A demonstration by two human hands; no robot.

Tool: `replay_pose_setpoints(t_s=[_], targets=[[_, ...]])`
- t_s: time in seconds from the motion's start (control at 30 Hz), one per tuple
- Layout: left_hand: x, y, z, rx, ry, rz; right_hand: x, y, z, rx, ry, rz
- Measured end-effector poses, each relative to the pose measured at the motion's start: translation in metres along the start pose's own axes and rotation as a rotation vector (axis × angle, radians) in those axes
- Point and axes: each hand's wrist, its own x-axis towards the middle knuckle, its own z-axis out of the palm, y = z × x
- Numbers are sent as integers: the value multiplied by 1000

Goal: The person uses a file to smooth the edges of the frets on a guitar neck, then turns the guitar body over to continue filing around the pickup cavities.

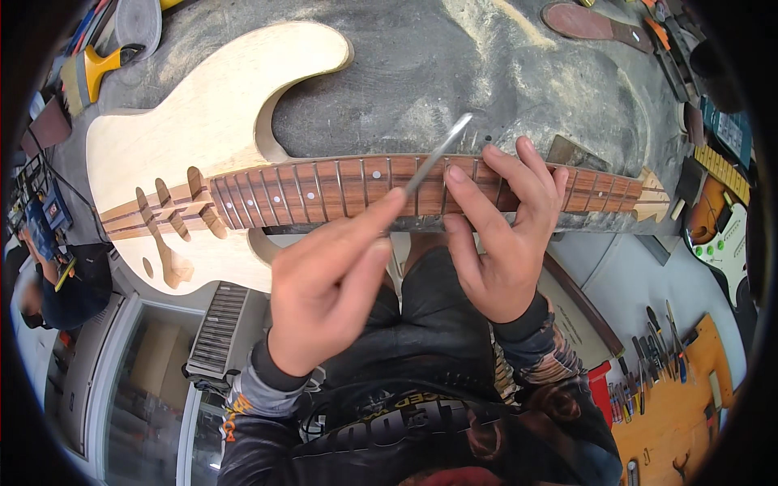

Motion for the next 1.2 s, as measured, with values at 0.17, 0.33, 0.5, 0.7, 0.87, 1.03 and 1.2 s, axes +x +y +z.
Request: replay_pose_setpoints(t_s=[0.17, 0.33, 0.5, 0.7, 0.87, 1.03, 1.2], targets=[[-28, 6, -7, -797, 46, -570, -4, 5, 0, 25, 21, 10], [-39, 8, -7, -969, 51, -639, -3, 5, -1, 32, 16, -11], [-22, 4, 5, -339, 36, -262, -2, 7, 0, 14, 15, -49], [1, 7, -3, 111, 7, -38, 8, 3, -13, 16, -41, -12], [-16, 0, -1, -456, 286, -379, 25, 5, -21, 9, -142, -71], [-22, -3, 6, -811, 350, -472, 30, 8, -24, 12, -170, -76], [-24, -3, 15, -867, 416, -504, 39, 9, -30, 8, -255, -149]])
